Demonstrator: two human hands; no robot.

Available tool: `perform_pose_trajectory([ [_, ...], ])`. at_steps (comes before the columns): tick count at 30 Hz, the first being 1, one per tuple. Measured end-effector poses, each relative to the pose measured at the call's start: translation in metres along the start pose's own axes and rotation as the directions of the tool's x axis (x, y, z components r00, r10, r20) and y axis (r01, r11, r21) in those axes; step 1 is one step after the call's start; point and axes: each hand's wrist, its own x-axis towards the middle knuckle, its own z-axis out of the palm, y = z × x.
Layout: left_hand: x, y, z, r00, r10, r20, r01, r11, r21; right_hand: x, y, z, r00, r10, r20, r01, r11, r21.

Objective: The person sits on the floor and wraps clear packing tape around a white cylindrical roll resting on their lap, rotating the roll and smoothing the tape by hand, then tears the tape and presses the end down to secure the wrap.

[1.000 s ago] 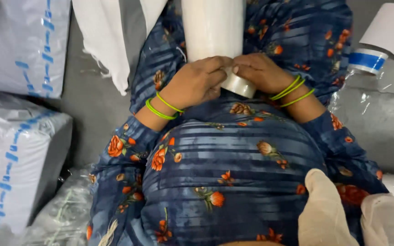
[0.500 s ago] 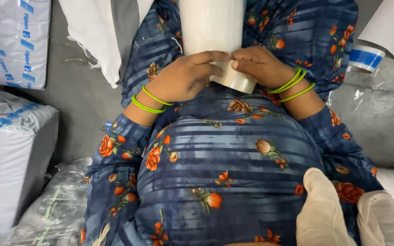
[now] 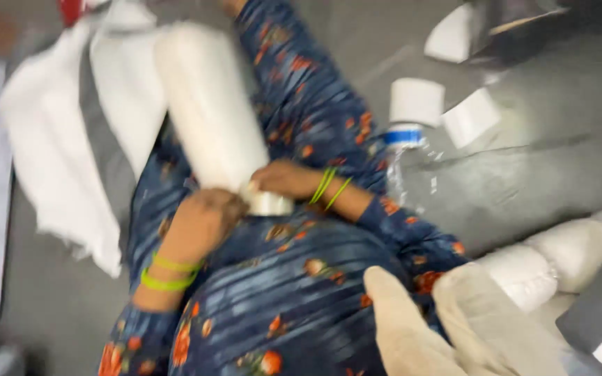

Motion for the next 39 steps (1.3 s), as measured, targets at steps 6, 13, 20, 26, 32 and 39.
perform_pose_trajectory([
  [6,0.015,0.009,-0.015,0.991,0.132,-0.010,-0.132,0.990,0.047,0.002,-0.014,-0.003,0.985,0.170,-0.042,-0.159,0.969,0.190],
  [13,0.022,0.010,-0.021,0.973,0.218,0.074,-0.228,0.958,0.174,0.002,-0.026,-0.005,0.960,0.281,0.010,-0.264,0.888,0.376],
  [20,0.026,0.008,-0.019,0.950,0.290,0.114,-0.309,0.923,0.228,0.004,-0.016,-0.003,0.957,0.291,-0.008,-0.256,0.853,0.454],
  [26,0.034,0.010,-0.022,0.950,0.275,0.151,-0.304,0.925,0.227,0.004,-0.026,-0.003,0.939,0.345,0.008,-0.305,0.820,0.484],
  [32,0.043,0.016,-0.025,0.936,0.255,0.244,-0.314,0.916,0.251,0.005,-0.005,0.000,0.965,0.260,0.022,-0.236,0.837,0.493],
  [39,0.038,0.011,-0.013,0.981,0.162,0.109,-0.152,0.984,-0.093,0.001,0.011,-0.004,0.970,0.223,0.099,-0.244,0.895,0.374],
])
